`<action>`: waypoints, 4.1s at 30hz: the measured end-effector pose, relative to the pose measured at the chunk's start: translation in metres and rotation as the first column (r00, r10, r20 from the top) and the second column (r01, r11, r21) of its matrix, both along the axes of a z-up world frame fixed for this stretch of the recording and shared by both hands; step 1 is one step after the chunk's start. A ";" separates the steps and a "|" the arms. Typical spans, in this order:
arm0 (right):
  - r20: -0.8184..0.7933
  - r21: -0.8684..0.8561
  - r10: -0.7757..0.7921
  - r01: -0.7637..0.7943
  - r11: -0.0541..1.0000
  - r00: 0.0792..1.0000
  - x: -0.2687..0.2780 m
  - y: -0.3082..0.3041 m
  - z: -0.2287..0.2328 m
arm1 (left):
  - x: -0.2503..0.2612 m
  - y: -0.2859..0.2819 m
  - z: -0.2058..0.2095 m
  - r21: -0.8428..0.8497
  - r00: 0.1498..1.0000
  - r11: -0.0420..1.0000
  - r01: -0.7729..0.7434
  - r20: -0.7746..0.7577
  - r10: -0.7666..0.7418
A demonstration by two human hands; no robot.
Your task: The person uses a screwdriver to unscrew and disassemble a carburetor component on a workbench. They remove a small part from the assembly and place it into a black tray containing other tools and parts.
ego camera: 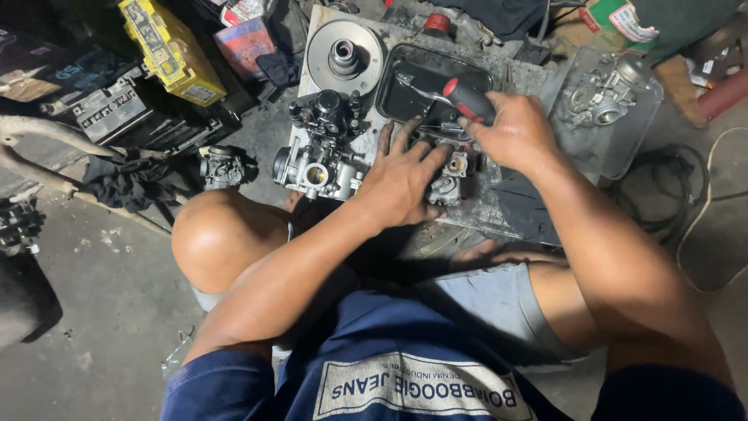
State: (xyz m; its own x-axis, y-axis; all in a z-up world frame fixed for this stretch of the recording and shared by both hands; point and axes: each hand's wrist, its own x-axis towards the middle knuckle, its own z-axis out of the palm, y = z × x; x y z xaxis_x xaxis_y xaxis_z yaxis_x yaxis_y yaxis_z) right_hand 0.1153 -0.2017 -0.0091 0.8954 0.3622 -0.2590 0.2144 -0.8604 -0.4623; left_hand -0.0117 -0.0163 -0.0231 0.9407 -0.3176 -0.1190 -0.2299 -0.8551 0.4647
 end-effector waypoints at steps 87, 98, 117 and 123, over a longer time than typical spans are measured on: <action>-0.004 0.038 -0.158 0.158 0.987 0.987 -0.003 0.008 -0.031 | 0.005 0.035 0.024 0.069 0.965 0.997 -0.043 -0.254 0.059; -0.056 0.078 -0.148 0.152 0.985 0.987 -0.005 0.033 -0.025 | 0.008 0.038 0.026 0.039 0.960 0.999 -0.037 -0.278 0.046; -0.006 0.536 -0.062 0.056 0.842 0.998 0.004 -0.007 -0.065 | 0.007 0.041 0.023 -0.007 0.951 0.999 -0.051 -0.306 0.047; -0.370 0.907 0.304 0.270 0.324 0.878 -0.008 -0.003 -0.015 | 0.001 0.042 -0.006 -0.055 0.988 0.997 -0.060 -0.143 0.052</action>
